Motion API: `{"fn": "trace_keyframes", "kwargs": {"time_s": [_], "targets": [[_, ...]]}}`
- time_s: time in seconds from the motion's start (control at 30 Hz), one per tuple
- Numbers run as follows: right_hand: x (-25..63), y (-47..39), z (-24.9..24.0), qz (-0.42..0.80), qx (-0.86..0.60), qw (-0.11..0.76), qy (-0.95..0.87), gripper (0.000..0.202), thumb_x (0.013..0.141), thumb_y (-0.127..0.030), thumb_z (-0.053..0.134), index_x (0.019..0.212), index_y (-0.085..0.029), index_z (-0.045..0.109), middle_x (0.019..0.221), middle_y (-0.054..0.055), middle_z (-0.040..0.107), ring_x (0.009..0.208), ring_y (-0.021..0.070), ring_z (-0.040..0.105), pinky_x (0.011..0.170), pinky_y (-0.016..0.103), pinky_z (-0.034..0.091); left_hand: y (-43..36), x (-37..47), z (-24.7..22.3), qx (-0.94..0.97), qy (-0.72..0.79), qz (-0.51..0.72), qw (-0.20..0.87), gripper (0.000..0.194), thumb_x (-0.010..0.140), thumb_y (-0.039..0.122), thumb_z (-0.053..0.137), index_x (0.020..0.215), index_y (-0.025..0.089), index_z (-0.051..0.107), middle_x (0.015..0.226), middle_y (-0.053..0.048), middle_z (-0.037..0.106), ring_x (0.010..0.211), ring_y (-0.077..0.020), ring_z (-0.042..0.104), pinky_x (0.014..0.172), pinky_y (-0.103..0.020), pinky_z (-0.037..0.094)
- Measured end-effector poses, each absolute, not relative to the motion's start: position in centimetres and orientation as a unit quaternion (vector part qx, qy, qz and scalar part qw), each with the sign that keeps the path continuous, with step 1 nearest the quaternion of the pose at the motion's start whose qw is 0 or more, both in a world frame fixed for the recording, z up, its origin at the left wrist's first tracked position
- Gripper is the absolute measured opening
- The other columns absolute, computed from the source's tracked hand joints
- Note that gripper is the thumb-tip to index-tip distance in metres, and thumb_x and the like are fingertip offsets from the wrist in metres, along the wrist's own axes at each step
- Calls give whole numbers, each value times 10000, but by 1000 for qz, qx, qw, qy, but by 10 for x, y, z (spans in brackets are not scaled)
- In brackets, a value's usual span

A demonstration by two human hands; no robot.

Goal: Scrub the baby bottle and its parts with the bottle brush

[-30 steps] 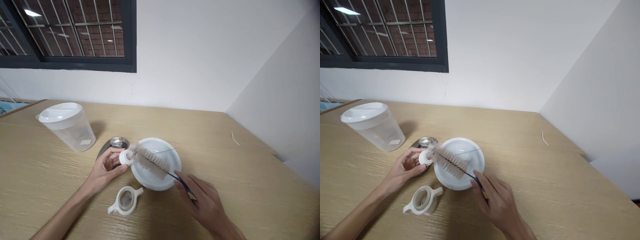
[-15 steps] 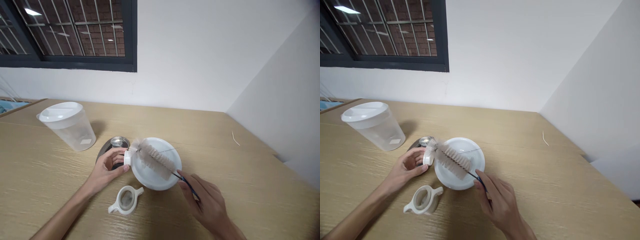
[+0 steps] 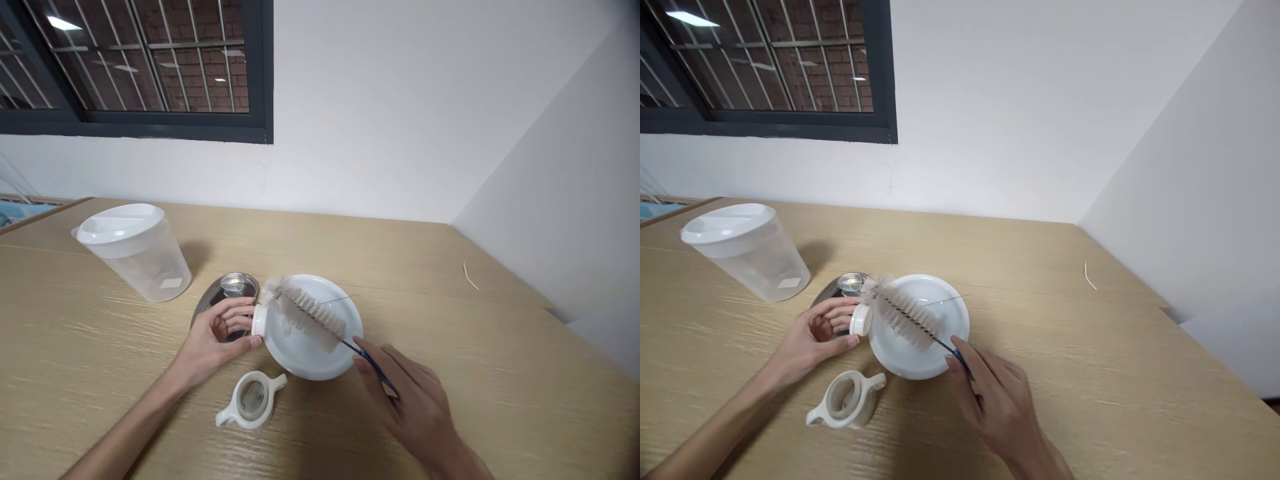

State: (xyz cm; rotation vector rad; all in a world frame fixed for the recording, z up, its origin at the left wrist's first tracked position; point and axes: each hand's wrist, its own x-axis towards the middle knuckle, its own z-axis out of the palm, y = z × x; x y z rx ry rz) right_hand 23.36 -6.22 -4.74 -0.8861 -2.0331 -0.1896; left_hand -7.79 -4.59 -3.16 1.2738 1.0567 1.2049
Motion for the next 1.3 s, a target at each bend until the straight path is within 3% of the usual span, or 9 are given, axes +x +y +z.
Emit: {"fn": "trace_keyframes", "kwargs": {"time_s": [0.87, 1.3], "targets": [[233, -63, -51, -77, -348, 441, -824, 292, 916, -103, 631, 1208, -106, 627, 740, 24, 671, 547, 97, 584, 526, 239, 444, -49, -78, -28, 524, 433, 501, 537, 538, 691, 170, 870, 1169, 171, 623, 1009, -104, 778, 910, -220, 730, 874, -384, 567], [232, -63, -50, -75, -336, 443, -828, 280, 925, -99, 608, 1204, -118, 620, 789, 47, 707, 606, 122, 647, 574, 247, 516, -48, -78, -30, 510, 434, 503, 547, 533, 707, 166, 871, 1163, 185, 596, 979, -60, 778, 885, -156, 721, 851, -296, 557]]}}
